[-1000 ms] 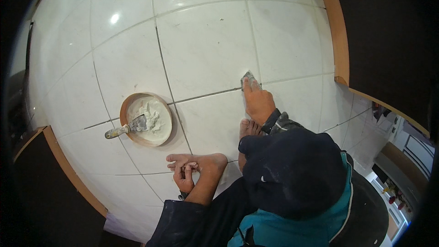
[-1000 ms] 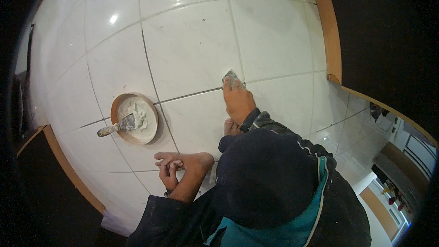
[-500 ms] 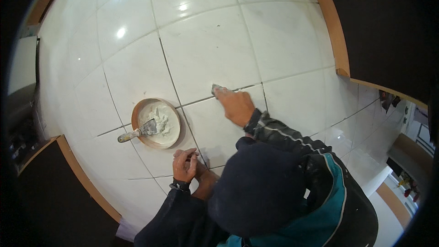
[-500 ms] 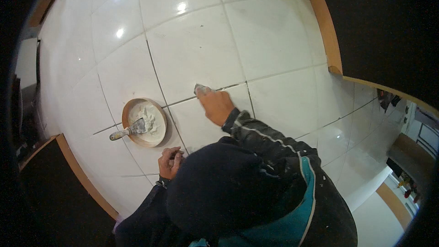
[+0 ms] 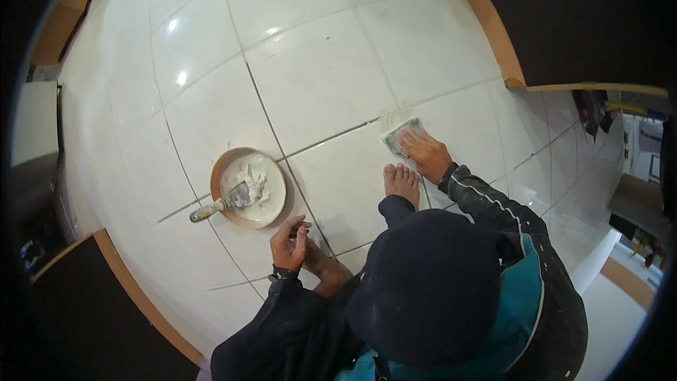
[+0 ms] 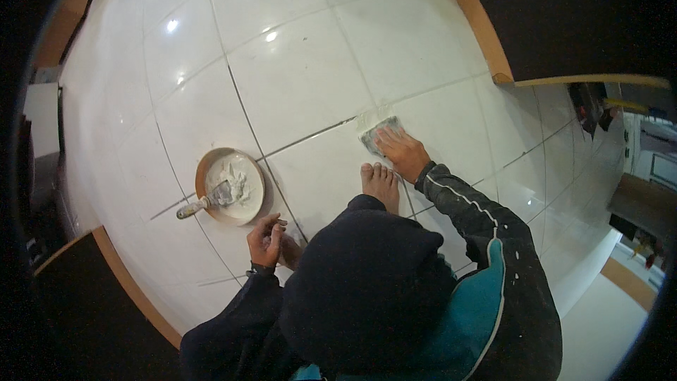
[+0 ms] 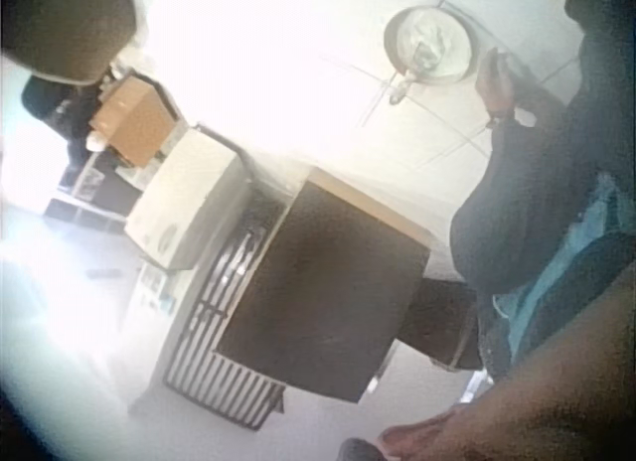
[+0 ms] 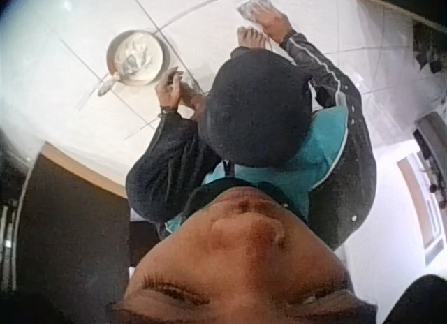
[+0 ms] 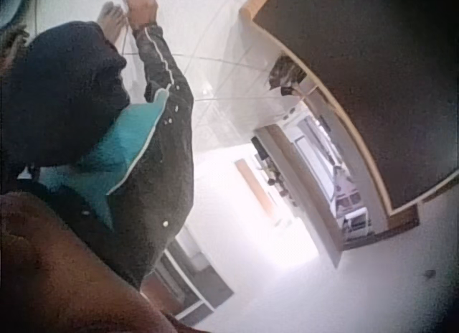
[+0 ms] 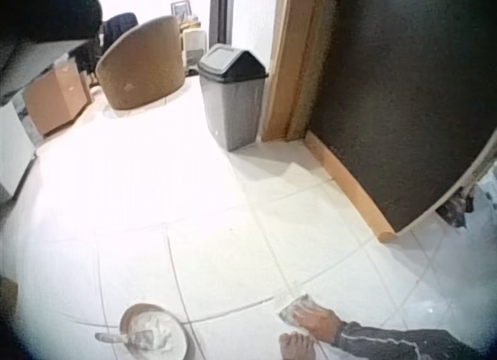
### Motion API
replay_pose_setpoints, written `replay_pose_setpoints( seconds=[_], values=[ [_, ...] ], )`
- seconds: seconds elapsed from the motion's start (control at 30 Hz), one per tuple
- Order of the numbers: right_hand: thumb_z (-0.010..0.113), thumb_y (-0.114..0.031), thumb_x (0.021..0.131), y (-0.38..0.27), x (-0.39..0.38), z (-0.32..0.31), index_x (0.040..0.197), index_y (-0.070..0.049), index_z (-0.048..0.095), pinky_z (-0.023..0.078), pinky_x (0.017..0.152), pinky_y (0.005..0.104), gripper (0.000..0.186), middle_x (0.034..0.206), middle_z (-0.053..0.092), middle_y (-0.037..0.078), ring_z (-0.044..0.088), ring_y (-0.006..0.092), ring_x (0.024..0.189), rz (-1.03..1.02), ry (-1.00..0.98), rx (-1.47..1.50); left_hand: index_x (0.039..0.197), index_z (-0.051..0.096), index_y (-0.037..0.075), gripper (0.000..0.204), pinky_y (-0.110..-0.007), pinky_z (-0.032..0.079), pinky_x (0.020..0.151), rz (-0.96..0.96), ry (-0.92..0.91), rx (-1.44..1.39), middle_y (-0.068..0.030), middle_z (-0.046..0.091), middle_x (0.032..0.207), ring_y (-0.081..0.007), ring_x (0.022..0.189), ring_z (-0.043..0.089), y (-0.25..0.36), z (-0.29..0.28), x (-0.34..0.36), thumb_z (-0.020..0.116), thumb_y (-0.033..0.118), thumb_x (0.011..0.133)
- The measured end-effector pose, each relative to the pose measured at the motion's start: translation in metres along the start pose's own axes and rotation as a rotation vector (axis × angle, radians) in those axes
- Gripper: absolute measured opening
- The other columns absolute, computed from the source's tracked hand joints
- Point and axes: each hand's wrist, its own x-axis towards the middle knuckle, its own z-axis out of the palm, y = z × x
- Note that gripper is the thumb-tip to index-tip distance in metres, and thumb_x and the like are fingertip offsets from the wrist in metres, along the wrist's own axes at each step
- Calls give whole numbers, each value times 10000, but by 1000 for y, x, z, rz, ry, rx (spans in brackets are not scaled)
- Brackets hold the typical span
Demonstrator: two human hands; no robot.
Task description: The person applies grout to the seams between floor tiles using a putty knife. They scoop grout from a bowl and spread it along the joints, smoothing the surface with the blade.
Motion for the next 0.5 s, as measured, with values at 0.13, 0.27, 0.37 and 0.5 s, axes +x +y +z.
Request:
replay_pose_setpoints(
  seconds=[0.13,0.27,0.37,0.5],
  values=[
    [586,-73,833,-8,20,-28,1269,-89,613,507,979,439,436,1297,622,143,608,331,1172,144,-48,185,1127,672,12,235,-296,549,730,73,-72,-33,-112,741,926,-184,826,717,-8,6,1,608,76,910],
    [522,-46,815,8,53,-55,1206,-87,609,538,777,497,403,1089,690,162,677,382,917,586,46,22,1099,689,49,217,-334,542,756,145,-247,151,-99,745,908,-220,824,721,-8,22,-7,613,125,911],
    [550,-76,807,25,71,-51,1165,-89,621,538,724,506,365,958,702,184,686,387,824,662,16,-55,1081,700,60,204,-350,533,765,168,-344,172,-97,743,877,-239,825,710,-13,30,-18,588,155,940],
    [598,-119,783,-11,94,-36,1119,-76,627,544,673,500,341,760,692,187,687,390,718,602,-5,-22,1033,712,91,183,-343,553,695,257,-403,369,-113,737,887,-259,772,720,-37,32,-24,618,176,901]
  ],
)
